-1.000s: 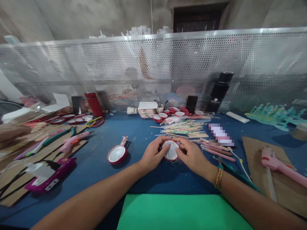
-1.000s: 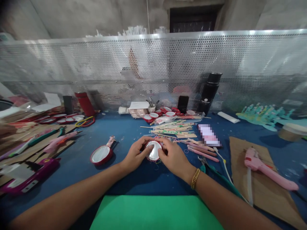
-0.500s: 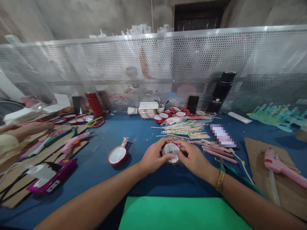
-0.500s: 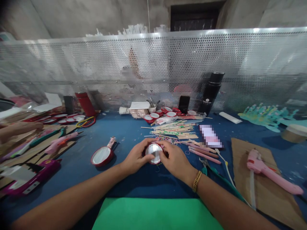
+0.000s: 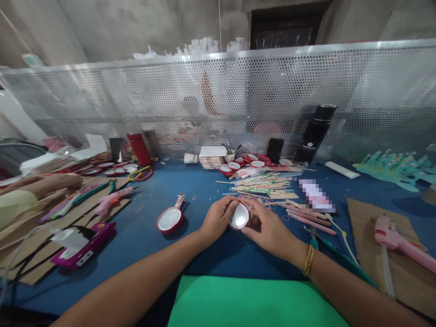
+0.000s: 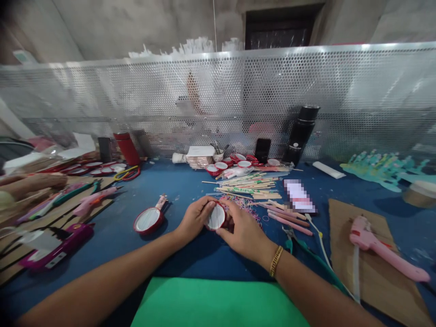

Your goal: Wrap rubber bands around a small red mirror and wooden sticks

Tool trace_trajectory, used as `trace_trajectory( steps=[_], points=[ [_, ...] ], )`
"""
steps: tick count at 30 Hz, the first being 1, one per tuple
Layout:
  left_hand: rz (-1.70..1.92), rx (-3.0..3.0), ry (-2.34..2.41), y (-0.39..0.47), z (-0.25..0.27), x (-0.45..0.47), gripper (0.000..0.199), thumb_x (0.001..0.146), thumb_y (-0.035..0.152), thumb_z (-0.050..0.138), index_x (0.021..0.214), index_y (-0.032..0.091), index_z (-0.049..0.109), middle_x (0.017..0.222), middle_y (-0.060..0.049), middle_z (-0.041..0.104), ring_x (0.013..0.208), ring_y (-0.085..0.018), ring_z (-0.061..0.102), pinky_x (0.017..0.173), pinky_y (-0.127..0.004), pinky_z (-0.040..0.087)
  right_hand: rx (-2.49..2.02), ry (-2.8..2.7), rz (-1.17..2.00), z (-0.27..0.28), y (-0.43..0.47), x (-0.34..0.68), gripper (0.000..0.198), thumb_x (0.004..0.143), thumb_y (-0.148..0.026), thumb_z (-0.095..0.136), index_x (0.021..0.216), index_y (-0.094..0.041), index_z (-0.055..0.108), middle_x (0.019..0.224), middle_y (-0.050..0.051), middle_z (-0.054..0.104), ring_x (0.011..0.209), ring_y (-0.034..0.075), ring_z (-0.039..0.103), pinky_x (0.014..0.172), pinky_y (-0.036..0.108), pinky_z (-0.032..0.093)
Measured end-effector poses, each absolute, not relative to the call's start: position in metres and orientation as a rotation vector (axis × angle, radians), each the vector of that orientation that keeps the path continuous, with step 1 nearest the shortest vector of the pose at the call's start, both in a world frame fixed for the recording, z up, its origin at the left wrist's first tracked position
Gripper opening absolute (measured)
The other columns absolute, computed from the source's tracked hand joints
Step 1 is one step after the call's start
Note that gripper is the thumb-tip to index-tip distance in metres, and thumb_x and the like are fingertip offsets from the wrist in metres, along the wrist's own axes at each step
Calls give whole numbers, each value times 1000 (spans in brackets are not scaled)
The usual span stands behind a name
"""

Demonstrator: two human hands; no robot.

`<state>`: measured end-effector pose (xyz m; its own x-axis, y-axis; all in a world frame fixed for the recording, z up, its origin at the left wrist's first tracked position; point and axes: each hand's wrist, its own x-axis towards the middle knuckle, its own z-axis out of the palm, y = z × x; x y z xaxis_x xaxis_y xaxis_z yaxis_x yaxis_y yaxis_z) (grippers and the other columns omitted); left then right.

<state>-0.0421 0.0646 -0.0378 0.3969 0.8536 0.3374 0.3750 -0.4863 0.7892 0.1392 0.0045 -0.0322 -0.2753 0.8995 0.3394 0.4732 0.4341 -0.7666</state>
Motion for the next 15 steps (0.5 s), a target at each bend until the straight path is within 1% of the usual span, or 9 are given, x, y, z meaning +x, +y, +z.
trace_trajectory(
  steps=[2, 5, 7, 8, 10, 11, 12, 13, 15],
  points=[
    [1008, 2015, 1058, 64, -39, -41, 37, 95, 46, 39, 99, 17, 62, 87, -3, 67, 79, -15, 60, 73, -27, 49, -1172, -1964, 610, -32, 3, 139, 75, 74, -20, 70, 141, -25, 38, 107, 7, 67, 92, 23, 64, 82, 39, 50],
    [1000, 2008, 1010, 61, -33, -42, 38, 95, 46, 38, 110, 18, 59, 100, -6, 66, 90, -17, 61, 83, -31, 49, -1163, -2013, 483, -31, 3, 140, 72, 73, -22, 72, 139, -27, 42, 125, 8, 62, 108, 26, 60, 93, 43, 46],
    [945, 2017, 947, 60, -27, -46, 42, 91, 48, 45, 120, 18, 54, 109, -8, 65, 96, -19, 61, 86, -34, 49, -1165, -1996, 469, -30, 3, 140, 68, 75, -24, 70, 138, -27, 43, 130, 8, 59, 113, 27, 59, 96, 44, 45],
    [898, 2040, 907, 59, -23, -49, 49, 87, 49, 53, 125, 18, 51, 114, -9, 63, 100, -20, 61, 89, -36, 49, -1174, -1977, 477, -29, 4, 140, 66, 77, -25, 69, 137, -26, 44, 131, 8, 59, 114, 26, 58, 96, 44, 45],
    [781, 2124, 818, 60, -18, -55, 76, 70, 48, 74, 133, 19, 44, 127, -12, 57, 114, -25, 56, 98, -41, 45, -1193, -1937, 508, -28, 5, 140, 61, 77, -26, 68, 135, -26, 47, 129, 8, 60, 114, 26, 59, 97, 45, 45],
    [718, 2170, 782, 60, -16, -57, 89, 62, 46, 80, 137, 19, 41, 134, -14, 52, 122, -27, 52, 104, -43, 41, -1200, -1918, 526, -28, 5, 140, 61, 77, -26, 69, 134, -25, 48, 129, 9, 61, 113, 26, 59, 97, 45, 45],
    [676, 2202, 763, 60, -16, -60, 97, 57, 45, 84, 139, 19, 38, 139, -15, 48, 127, -28, 48, 107, -44, 37, -1204, -1904, 541, -28, 6, 140, 61, 76, -25, 69, 134, -25, 49, 128, 9, 61, 114, 26, 59, 98, 45, 45],
    [657, 2221, 763, 60, -17, -61, 101, 55, 44, 85, 140, 19, 37, 141, -16, 46, 130, -29, 45, 110, -45, 35, -1203, -1894, 552, -28, 6, 139, 62, 75, -24, 69, 134, -24, 49, 129, 9, 61, 115, 26, 58, 99, 45, 44],
    [672, 2231, 794, 59, -20, -64, 96, 59, 43, 83, 140, 19, 38, 141, -16, 47, 130, -29, 46, 110, -46, 35, -1195, -1893, 556, -30, 7, 139, 64, 74, -20, 69, 135, -24, 49, 132, 9, 60, 119, 26, 56, 102, 46, 42]
  ],
)
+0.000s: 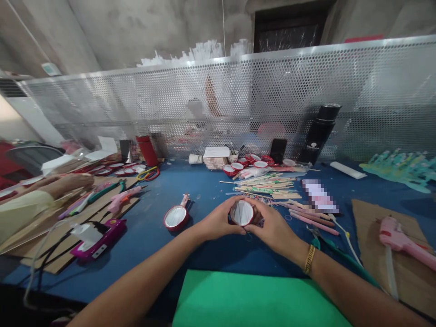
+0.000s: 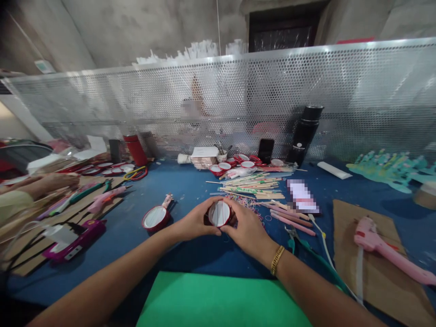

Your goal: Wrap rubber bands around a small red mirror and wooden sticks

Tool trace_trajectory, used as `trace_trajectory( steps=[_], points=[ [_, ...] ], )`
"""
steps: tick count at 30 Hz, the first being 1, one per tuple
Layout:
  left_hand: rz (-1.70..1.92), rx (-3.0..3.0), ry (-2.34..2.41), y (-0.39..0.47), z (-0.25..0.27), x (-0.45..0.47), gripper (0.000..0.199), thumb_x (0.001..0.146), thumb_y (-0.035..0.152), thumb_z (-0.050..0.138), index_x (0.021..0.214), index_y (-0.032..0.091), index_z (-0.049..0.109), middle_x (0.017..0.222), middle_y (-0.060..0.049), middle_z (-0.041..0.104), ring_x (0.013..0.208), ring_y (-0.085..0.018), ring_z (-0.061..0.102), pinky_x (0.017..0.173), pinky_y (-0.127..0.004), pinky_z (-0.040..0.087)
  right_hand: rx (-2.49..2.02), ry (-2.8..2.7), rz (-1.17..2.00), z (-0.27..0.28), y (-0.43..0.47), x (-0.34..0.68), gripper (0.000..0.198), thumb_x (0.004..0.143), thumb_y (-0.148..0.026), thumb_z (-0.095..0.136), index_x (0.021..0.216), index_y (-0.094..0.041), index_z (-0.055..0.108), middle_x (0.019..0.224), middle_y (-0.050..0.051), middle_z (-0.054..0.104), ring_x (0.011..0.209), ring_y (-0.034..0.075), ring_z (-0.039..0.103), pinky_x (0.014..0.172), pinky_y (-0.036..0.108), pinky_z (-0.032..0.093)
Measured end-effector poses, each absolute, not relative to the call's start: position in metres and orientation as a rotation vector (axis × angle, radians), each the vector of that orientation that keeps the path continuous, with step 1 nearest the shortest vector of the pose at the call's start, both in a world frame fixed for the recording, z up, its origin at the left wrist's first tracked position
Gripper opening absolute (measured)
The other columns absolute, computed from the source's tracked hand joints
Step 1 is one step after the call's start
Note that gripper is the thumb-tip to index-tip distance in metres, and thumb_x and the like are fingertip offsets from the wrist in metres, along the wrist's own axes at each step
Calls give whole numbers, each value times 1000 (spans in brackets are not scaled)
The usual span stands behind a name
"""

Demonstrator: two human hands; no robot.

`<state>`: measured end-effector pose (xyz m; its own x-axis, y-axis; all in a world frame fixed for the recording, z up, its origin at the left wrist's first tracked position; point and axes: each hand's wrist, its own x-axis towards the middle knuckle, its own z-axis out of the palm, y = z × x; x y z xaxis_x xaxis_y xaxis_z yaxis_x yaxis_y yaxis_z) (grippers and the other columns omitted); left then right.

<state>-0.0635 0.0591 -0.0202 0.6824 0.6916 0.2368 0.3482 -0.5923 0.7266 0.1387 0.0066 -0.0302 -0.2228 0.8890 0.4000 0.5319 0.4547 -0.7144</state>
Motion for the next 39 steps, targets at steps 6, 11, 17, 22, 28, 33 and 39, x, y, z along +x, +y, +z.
trace_trajectory(
  steps=[6, 11, 17, 22, 28, 33, 39],
  points=[
    [735, 2391, 850, 55, -17, -67, 81, 65, 47, 78, 134, 20, 46, 132, -14, 54, 123, -27, 50, 106, -45, 39, -1122, -1995, 431, -38, 8, 141, 68, 78, -15, 61, 142, -26, 42, 137, 9, 55, 124, 25, 53, 105, 47, 41],
    [724, 2514, 982, 59, -9, -74, 79, 66, 48, 76, 134, 22, 47, 131, -13, 55, 125, -30, 48, 107, -49, 38, -1208, -1981, 371, -40, 9, 144, 68, 77, -17, 64, 141, -26, 42, 135, 9, 56, 123, 26, 53, 104, 48, 42],
    [720, 2459, 1084, 61, -13, -77, 95, 65, 43, 78, 145, 24, 31, 134, -12, 54, 127, -30, 49, 108, -50, 37, -1293, -1925, 300, -39, 12, 146, 54, 81, -21, 62, 134, -22, 49, 121, 10, 64, 117, 26, 57, 100, 47, 44],
    [725, 2535, 1174, 66, -15, -78, 68, 71, 41, 73, 132, 21, 49, 133, -10, 55, 126, -28, 49, 108, -46, 37, -1301, -1911, 214, -39, 13, 148, 46, 84, -26, 60, 129, -23, 52, 117, 9, 64, 112, 27, 58, 98, 47, 45],
    [646, 2478, 1451, 79, -23, -89, 64, 80, 41, 63, 137, 16, 44, 139, -14, 52, 129, -29, 48, 108, -47, 36, -1340, -1891, 149, -39, 15, 151, 43, 86, -27, 57, 128, -21, 53, 119, 10, 63, 112, 26, 56, 99, 46, 43],
    [427, 2470, 1616, 79, -20, -91, 69, 84, 39, 56, 145, 14, 34, 149, -14, 41, 137, -28, 38, 113, -43, 29, -1343, -1893, 87, -43, 17, 153, 39, 86, -30, 56, 123, -20, 56, 122, 9, 62, 114, 25, 55, 102, 46, 41],
    [256, 2528, 1632, 80, -22, -91, 71, 85, 36, 52, 147, 13, 29, 152, -13, 36, 141, -26, 33, 117, -42, 22, -1351, -1897, 78, -43, 17, 152, 39, 86, -30, 56, 123, -19, 57, 121, 9, 63, 115, 25, 54, 103, 44, 41]
  ],
)
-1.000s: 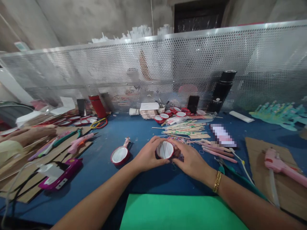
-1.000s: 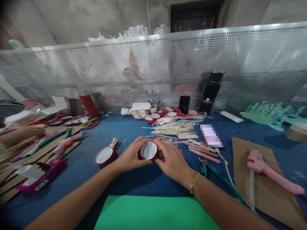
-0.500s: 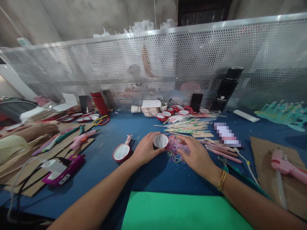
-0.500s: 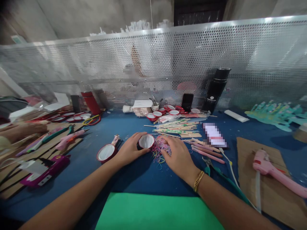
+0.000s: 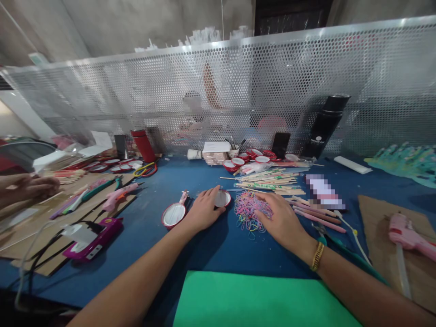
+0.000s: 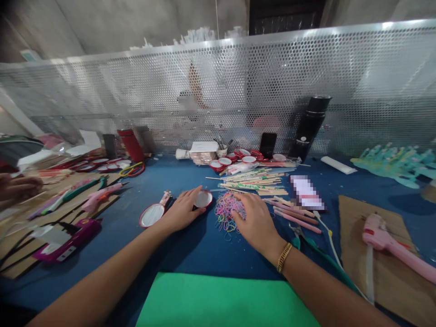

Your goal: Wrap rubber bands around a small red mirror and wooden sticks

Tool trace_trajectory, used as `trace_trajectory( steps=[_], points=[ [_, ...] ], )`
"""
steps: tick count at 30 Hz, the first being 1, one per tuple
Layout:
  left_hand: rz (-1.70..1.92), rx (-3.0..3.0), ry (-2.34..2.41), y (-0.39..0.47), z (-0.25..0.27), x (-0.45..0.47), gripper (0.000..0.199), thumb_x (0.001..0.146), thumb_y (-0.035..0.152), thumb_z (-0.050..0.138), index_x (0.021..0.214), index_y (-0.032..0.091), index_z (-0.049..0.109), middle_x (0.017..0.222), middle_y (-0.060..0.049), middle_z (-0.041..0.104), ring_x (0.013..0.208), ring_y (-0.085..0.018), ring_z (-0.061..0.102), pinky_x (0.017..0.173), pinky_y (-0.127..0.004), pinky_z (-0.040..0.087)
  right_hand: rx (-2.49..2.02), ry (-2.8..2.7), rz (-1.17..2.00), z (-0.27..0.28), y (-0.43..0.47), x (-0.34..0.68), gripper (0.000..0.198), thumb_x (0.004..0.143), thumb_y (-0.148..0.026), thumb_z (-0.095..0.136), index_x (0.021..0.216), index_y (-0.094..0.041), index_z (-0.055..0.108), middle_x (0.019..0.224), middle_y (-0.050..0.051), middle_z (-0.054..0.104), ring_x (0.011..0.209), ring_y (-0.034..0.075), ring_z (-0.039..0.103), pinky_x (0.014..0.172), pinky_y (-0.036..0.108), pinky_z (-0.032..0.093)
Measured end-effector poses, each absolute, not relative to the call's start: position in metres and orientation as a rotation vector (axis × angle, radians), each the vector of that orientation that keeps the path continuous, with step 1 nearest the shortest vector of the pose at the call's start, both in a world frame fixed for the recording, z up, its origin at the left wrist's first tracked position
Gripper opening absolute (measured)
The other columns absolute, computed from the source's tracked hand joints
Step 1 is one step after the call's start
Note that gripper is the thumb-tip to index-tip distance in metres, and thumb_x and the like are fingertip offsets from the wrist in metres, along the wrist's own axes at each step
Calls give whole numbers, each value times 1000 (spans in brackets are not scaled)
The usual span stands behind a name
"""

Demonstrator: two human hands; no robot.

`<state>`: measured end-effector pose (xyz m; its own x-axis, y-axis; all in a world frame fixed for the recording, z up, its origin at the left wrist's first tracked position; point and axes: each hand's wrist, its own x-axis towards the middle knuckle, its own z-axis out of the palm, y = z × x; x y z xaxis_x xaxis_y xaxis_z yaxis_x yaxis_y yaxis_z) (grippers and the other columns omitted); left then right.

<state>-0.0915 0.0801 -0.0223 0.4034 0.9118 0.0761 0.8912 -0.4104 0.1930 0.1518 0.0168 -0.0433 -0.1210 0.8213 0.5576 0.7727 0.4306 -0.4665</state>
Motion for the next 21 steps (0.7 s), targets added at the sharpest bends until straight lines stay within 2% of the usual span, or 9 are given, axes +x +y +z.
trace_trajectory(
  steps=[3, 8, 12, 16, 21],
  points=[
    [219, 2537, 1636, 81, -26, -93, 73, 84, 39, 52, 149, 14, 27, 153, -12, 35, 141, -28, 32, 117, -43, 22, -1349, -1906, 84, -43, 17, 152, 39, 86, -30, 56, 123, -19, 56, 121, 9, 63, 115, 25, 54, 103, 44, 41],
    [192, 2541, 1635, 76, -25, -91, 87, 82, 56, 52, 152, 14, 20, 158, -11, 23, 147, -30, 16, 118, -43, 18, -1360, -1906, 67, -43, 17, 153, 39, 86, -31, 56, 123, -19, 56, 122, 9, 63, 115, 25, 54, 102, 44, 41],
    [176, 2543, 1620, 76, -29, -88, 85, 86, 60, 43, 152, 13, 19, 158, -11, 22, 147, -29, 14, 118, -44, 19, -1364, -1892, 43, -43, 17, 153, 37, 86, -31, 55, 121, -19, 57, 120, 9, 64, 114, 25, 56, 101, 44, 42],
    [200, 2576, 1610, 79, -38, -89, 73, 91, 55, 39, 151, 15, 24, 156, -10, 29, 146, -29, 20, 116, -44, 23, -1369, -1893, 42, -43, 17, 153, 36, 87, -32, 54, 121, -19, 58, 120, 9, 63, 113, 25, 56, 102, 44, 41],
    [220, 2641, 1698, 79, -38, -91, 60, 92, 39, 42, 147, 19, 33, 149, -10, 42, 140, -29, 33, 114, -46, 27, -1401, -1927, 56, -46, 18, 154, 39, 87, -33, 56, 123, -19, 57, 122, 10, 63, 116, 26, 54, 102, 45, 40]
  ],
)
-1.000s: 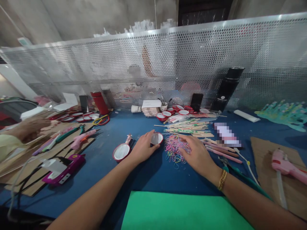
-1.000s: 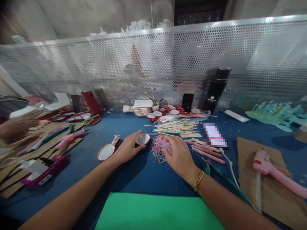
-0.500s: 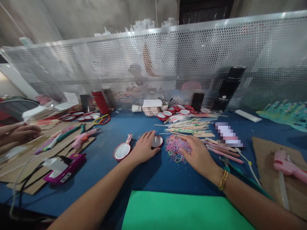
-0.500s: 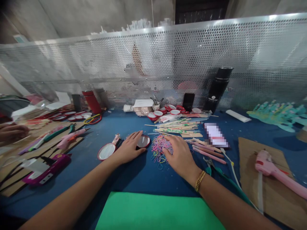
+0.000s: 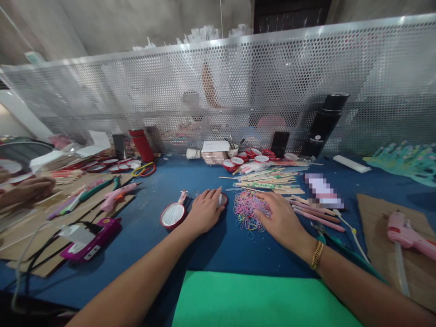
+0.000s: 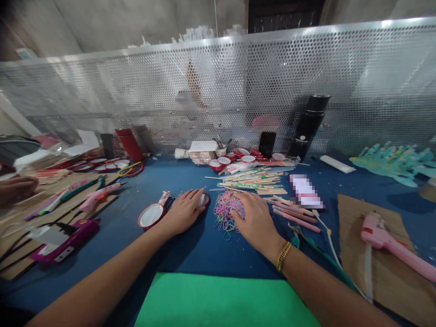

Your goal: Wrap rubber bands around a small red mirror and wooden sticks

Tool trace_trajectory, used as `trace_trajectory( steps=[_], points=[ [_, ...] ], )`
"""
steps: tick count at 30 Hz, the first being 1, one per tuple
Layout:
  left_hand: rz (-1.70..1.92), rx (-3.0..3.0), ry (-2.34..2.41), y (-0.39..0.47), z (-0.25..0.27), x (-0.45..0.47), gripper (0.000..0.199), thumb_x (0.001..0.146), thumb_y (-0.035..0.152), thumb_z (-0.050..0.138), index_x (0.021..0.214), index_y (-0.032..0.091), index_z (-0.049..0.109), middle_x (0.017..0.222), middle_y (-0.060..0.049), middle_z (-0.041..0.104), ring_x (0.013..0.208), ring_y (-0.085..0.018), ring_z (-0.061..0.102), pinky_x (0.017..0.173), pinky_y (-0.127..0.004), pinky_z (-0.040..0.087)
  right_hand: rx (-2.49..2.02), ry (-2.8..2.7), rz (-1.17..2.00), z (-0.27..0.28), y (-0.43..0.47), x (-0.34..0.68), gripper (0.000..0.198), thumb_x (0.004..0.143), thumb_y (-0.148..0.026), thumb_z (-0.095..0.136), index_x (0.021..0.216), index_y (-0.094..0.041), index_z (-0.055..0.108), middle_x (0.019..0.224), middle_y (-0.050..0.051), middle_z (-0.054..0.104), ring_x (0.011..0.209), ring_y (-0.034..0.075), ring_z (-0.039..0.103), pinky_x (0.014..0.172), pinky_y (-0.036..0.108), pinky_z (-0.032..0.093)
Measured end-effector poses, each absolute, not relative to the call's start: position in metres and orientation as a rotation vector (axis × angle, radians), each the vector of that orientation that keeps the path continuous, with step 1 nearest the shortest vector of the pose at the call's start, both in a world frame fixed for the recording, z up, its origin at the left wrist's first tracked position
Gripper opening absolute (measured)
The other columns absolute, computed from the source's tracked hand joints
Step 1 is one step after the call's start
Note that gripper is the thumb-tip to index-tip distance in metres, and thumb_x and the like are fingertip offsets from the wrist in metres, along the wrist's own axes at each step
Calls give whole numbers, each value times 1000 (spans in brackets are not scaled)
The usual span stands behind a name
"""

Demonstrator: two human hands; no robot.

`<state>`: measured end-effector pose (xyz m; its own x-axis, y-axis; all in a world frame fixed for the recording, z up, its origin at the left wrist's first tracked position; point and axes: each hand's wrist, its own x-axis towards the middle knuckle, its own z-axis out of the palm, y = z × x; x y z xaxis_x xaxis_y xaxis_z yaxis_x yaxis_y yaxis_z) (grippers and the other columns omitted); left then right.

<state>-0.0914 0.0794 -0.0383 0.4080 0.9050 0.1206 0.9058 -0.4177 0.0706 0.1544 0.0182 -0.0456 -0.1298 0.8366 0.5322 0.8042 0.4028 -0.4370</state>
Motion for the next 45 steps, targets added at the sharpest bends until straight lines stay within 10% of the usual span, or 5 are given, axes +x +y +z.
trace_trajectory(
  steps=[19, 36, 45],
  points=[
    [-484, -2928, -1203, 55, -26, -72, 60, 93, 49, 41, 148, 25, 31, 155, -9, 32, 146, -27, 18, 117, -50, 25, -1388, -1652, 59, 12, 33, 209, 29, 89, -33, 51, 110, -21, 66, 101, 7, 72, 90, 22, 67, 82, 36, 51],
    [-519, -3064, -1082, 49, -26, -67, 61, 91, 47, 47, 147, 27, 31, 153, -6, 36, 144, -24, 25, 118, -48, 25, -2124, -2251, -233, -20, 49, 231, 20, 82, -17, 57, 90, -26, 72, 93, 6, 73, 91, 24, 61, 82, 40, 28],
    [-489, -3100, -1086, 46, -25, -65, 63, 90, 46, 50, 147, 30, 31, 154, -6, 34, 144, -25, 26, 118, -49, 25, -1819, -2379, -283, -23, 43, 203, 23, 87, -22, 51, 92, -26, 73, 103, 7, 70, 100, 25, 55, 87, 41, 30]
  ],
)
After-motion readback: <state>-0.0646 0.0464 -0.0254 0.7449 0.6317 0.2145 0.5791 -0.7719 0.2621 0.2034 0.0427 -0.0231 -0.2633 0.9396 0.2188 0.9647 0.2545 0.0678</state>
